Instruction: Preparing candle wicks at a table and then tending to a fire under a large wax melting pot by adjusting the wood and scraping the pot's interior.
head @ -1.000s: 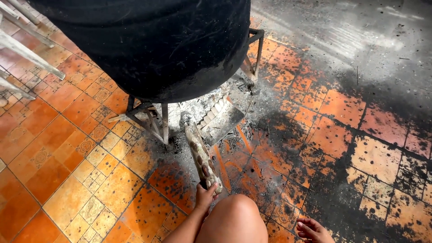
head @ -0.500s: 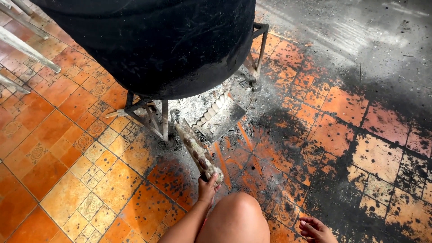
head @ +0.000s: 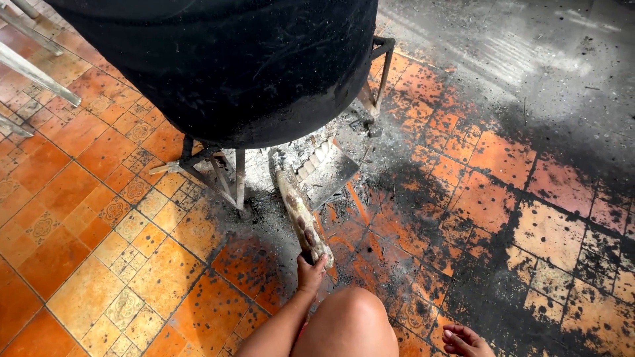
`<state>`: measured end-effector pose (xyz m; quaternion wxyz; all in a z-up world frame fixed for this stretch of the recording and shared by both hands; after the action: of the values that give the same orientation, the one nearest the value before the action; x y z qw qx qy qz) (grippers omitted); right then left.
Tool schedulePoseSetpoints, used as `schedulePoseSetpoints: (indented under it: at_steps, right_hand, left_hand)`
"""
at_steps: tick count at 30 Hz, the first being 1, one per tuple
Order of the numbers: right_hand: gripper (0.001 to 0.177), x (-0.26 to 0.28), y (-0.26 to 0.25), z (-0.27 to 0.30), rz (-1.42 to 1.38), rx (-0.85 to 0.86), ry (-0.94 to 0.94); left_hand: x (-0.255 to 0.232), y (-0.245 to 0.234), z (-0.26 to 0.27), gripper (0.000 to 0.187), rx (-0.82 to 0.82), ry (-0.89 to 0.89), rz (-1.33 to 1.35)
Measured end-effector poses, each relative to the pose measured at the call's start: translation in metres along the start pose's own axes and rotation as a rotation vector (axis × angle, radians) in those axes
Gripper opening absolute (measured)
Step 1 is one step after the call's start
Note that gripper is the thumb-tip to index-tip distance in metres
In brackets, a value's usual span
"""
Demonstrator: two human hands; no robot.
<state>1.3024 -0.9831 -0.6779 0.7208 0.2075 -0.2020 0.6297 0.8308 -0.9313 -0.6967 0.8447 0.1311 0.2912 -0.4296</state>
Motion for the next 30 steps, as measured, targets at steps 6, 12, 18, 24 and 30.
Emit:
schedulePoseSetpoints:
  at_steps: [6, 12, 18, 24, 30]
  right_hand:
    - [0.040, 0.007, 0.000, 0.012, 0.064, -0.020, 0.011]
    - [0.041, 0.006, -0.001, 0.009, 0.036, 0.001, 0.006]
    - [0.037, -0.001, -0.001, 0.001, 0.029, 0.027, 0.002]
    - [0.041, -0.001, 0.003, -0.003, 0.154, 0.066, 0.001]
    - [0.037, 0.008, 0.013, 0.011, 0.083, 0.054, 0.009]
  left_hand:
    - [-0.014, -0.020, -0.020, 0.076, -0.022, 0.232, -0.184]
    - [-0.062, -0.053, 0.005, 0.066, 0.019, 0.178, -0.289]
    - [-0.061, -0.086, 0.015, 0.074, -0.022, 0.117, -0.244]
    - [-0.093, -0.066, 0.059, 0.049, -0.104, -0.014, -0.106]
    - [-0.127, -0.024, 0.054, 0.031, 0.097, 0.020, -0.029]
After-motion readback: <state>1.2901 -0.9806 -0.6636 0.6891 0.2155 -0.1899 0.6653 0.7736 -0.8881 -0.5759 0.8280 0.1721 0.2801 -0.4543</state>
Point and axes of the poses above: each hand's wrist, its own z-axis away from the middle knuckle, its own y-axis out of the palm, x = y × z, the point moved 7 cm from there along -z, towards the middle knuckle, and after that the axes turned 15 degrees about -y, right-handed, at the moved point
